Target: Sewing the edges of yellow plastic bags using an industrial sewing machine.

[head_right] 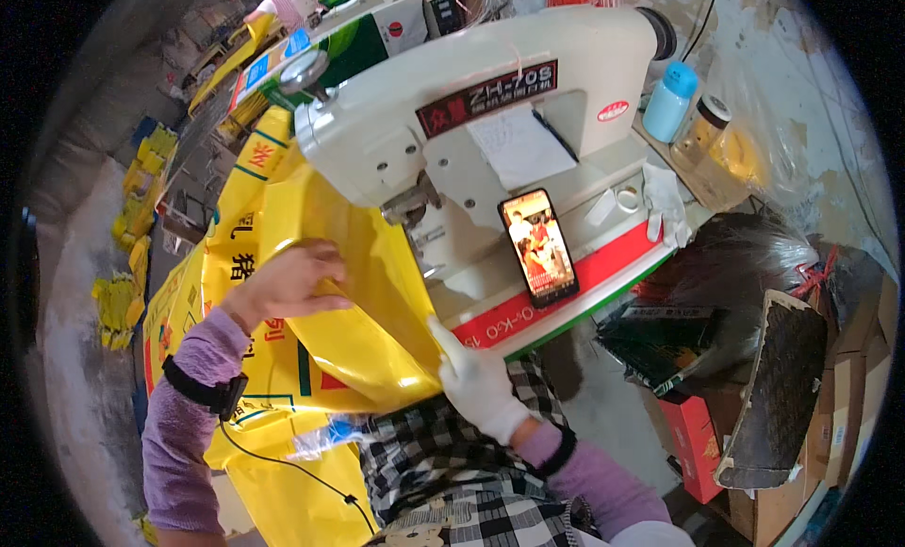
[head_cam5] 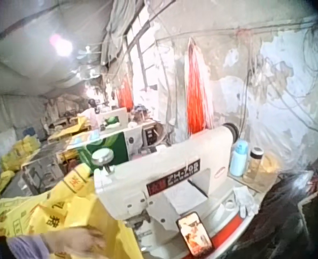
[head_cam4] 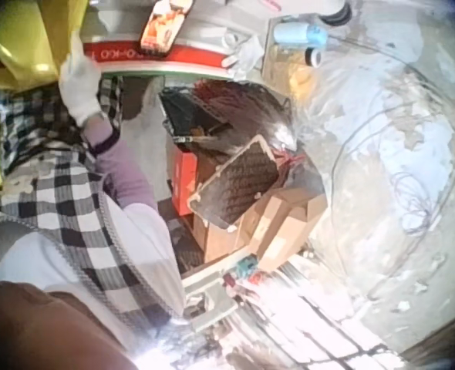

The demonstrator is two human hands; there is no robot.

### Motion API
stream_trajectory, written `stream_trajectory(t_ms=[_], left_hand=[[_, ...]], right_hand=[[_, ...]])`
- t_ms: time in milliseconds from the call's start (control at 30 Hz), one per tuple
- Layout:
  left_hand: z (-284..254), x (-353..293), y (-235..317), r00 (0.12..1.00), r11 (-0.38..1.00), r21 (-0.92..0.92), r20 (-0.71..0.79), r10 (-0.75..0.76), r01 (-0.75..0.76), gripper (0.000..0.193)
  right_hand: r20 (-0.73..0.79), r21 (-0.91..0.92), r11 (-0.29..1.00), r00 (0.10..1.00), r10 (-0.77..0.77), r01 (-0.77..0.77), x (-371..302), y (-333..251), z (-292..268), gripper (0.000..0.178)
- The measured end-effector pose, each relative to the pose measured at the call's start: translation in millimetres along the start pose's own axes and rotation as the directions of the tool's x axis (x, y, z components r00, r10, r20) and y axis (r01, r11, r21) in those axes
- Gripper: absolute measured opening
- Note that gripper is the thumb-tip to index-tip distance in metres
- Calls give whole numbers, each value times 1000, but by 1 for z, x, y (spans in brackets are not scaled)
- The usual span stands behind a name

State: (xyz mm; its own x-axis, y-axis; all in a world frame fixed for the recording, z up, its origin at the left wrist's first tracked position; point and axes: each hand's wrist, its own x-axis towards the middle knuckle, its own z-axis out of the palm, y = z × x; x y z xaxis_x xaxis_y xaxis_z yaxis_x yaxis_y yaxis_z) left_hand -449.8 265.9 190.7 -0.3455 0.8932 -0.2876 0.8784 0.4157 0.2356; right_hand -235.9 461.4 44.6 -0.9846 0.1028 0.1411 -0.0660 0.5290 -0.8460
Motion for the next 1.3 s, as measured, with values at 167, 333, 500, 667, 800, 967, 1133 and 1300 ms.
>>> stream_trajectory(t_ms=[167, 333, 500, 667, 800, 967, 1133, 1300], left_hand=[[-39, -34, -45, 976, 975, 177, -194, -98, 133, 31], [-64, -68, 23, 994, 902, 432, -104, 42, 7, 12], [-61, -69, 154, 938, 815, 475, 70, 340, -331, 9], [-108, -85, 59, 624, 979, -172, -755, -201, 108, 36], [-113, -35, -27, 654, 941, -314, -740, -158, -128, 42], [-99, -18, -65, 893, 834, -535, -301, -336, 133, 41], [-74, -78, -96, 639, 919, 143, -757, -137, 366, 26], [-167, -252, -173, 180, 687, -96, -931, -319, 721, 29]], right_hand=[[-87, -283, 953, 987, -136, 106, 91, 22, 39, 42], [-177, -255, 892, 888, -424, 374, 100, -51, -12, 37], [-102, 157, 660, 677, -729, 734, 61, -78, 26, 41], [226, 175, 698, 662, -715, 694, -4, -55, 12, 26], [155, 236, 800, 792, -591, 551, -42, -45, -15, 20], [259, 294, 888, 865, -430, 354, -71, -26, -42, 25], [196, 410, 880, 919, -343, 241, -63, -20, -35, 27], [13, 474, 751, 849, -528, 460, -16, -61, -1, 23]])
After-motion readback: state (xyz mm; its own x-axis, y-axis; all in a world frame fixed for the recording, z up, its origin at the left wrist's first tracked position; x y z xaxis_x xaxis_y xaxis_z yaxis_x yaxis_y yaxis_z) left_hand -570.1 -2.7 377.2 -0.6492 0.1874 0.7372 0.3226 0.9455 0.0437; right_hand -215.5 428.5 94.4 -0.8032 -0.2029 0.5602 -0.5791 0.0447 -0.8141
